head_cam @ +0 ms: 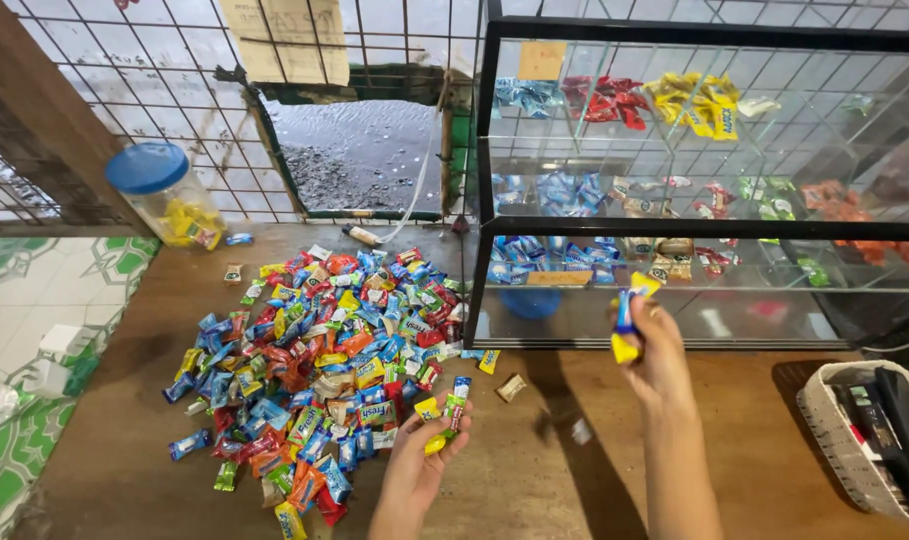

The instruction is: Organizing and restocking various types of individually wrapped candies into a glass display case in a grocery store.

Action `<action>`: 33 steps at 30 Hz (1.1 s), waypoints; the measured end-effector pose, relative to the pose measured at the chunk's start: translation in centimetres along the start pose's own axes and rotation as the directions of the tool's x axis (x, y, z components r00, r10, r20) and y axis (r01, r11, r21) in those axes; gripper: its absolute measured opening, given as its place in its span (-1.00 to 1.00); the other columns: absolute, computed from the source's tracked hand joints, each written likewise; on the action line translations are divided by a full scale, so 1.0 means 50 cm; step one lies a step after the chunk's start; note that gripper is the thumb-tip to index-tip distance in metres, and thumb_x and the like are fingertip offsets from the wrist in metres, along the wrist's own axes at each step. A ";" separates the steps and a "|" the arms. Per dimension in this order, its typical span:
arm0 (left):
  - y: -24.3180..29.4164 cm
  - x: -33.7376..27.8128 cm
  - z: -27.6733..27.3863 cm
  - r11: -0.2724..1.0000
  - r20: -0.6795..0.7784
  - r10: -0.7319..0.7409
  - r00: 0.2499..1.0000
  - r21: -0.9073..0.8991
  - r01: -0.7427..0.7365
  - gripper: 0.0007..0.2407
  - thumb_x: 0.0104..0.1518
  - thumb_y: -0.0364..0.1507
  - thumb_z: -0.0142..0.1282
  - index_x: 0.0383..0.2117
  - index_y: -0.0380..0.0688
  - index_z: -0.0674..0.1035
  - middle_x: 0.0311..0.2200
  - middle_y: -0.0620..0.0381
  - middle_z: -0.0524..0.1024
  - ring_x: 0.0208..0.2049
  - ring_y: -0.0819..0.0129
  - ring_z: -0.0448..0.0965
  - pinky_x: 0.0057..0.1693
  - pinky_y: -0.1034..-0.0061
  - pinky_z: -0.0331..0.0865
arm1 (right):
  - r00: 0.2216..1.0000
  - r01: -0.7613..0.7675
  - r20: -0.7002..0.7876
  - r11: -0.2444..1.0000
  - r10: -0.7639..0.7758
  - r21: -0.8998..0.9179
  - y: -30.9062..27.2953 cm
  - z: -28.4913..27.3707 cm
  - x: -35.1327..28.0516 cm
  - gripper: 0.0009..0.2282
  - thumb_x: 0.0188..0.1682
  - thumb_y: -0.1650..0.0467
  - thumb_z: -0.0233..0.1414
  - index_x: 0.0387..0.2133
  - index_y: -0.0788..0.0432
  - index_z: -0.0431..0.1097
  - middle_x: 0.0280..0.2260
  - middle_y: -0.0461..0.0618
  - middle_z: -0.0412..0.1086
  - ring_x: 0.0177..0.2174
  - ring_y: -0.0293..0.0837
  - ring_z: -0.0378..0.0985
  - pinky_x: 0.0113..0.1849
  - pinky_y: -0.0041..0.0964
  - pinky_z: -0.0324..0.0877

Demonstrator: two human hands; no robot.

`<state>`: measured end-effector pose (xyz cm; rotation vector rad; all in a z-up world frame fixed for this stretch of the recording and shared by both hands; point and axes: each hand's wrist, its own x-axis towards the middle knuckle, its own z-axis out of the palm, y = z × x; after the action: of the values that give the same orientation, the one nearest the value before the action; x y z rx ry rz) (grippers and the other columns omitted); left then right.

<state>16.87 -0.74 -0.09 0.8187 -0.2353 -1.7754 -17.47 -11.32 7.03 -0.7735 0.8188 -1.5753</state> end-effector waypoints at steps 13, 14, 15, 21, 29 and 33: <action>0.009 0.006 -0.010 0.999 -0.050 -0.041 0.998 -0.038 0.039 -0.62 0.08 -0.61 0.07 0.08 -0.28 0.49 -0.08 -0.22 0.63 -0.20 0.22 0.69 -0.14 0.45 0.61 | 0.921 0.181 -0.263 0.913 -0.288 -0.366 -0.089 0.149 0.123 -0.94 0.04 0.40 0.03 -0.26 0.00 0.35 -0.39 -0.29 0.40 -0.43 -0.39 0.49 -0.47 -0.38 0.39; 0.007 0.007 -0.014 0.999 -0.042 -0.025 0.999 -0.032 0.024 -0.62 0.08 -0.61 0.07 0.09 -0.28 0.49 -0.09 -0.22 0.63 -0.20 0.22 0.69 -0.14 0.45 0.61 | 0.937 0.213 -0.198 0.919 -0.289 -0.333 -0.079 0.128 0.128 -0.95 0.09 0.38 0.04 -0.26 0.08 0.38 -0.36 -0.22 0.44 -0.42 -0.38 0.44 -0.46 -0.41 0.30; 0.008 0.012 -0.017 1.000 -0.030 -0.006 1.000 -0.025 0.005 -0.62 0.08 -0.61 0.07 0.09 -0.29 0.49 -0.09 -0.22 0.63 -0.20 0.22 0.68 -0.15 0.44 0.61 | 0.947 0.247 -0.130 0.923 -0.295 -0.296 -0.071 0.110 0.137 -0.90 0.14 0.37 0.05 -0.26 0.16 0.42 -0.33 -0.15 0.47 -0.41 -0.38 0.40 -0.45 -0.44 0.22; 0.020 0.003 0.002 1.000 -0.064 0.000 0.998 0.018 0.001 -0.59 0.05 -0.60 0.07 0.12 -0.25 0.50 -0.11 -0.18 0.65 -0.21 0.24 0.69 -0.17 0.42 0.62 | 0.981 0.150 0.187 0.845 -0.061 -0.514 -0.038 0.135 -0.008 -0.74 0.11 0.23 0.00 -0.28 0.21 0.44 -0.42 -0.05 0.47 -0.48 -0.29 0.47 -0.45 -0.44 0.34; -0.032 0.081 -0.009 0.991 0.014 -0.063 0.998 0.121 0.061 -0.81 0.08 -0.53 0.19 -0.19 -0.20 0.53 -0.20 -0.08 0.66 -0.27 0.24 0.68 -0.27 0.29 0.62 | 0.850 -0.451 0.244 0.884 0.467 -0.122 0.156 0.060 -0.096 -0.77 -0.05 0.28 -0.03 -0.29 0.19 0.40 -0.45 0.03 0.46 -0.68 -0.34 0.24 -0.69 -0.49 0.06; -0.080 0.164 -0.034 0.874 0.027 0.000 1.000 0.486 -0.013 -0.89 0.12 -0.51 0.32 -0.32 -0.22 0.60 -0.34 -0.03 0.56 -0.35 0.36 0.58 -0.36 0.39 0.51 | 0.927 -0.261 0.173 0.903 0.333 -0.342 0.294 -0.039 -0.060 -0.77 0.13 0.30 -0.04 -0.32 0.26 0.41 -0.47 0.03 0.44 -0.55 -0.29 0.40 -0.58 -0.43 0.15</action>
<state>13.68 -6.22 -6.87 1.1467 -0.7250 -1.7425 -10.89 -9.85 -6.50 -0.9850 0.9795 -1.0713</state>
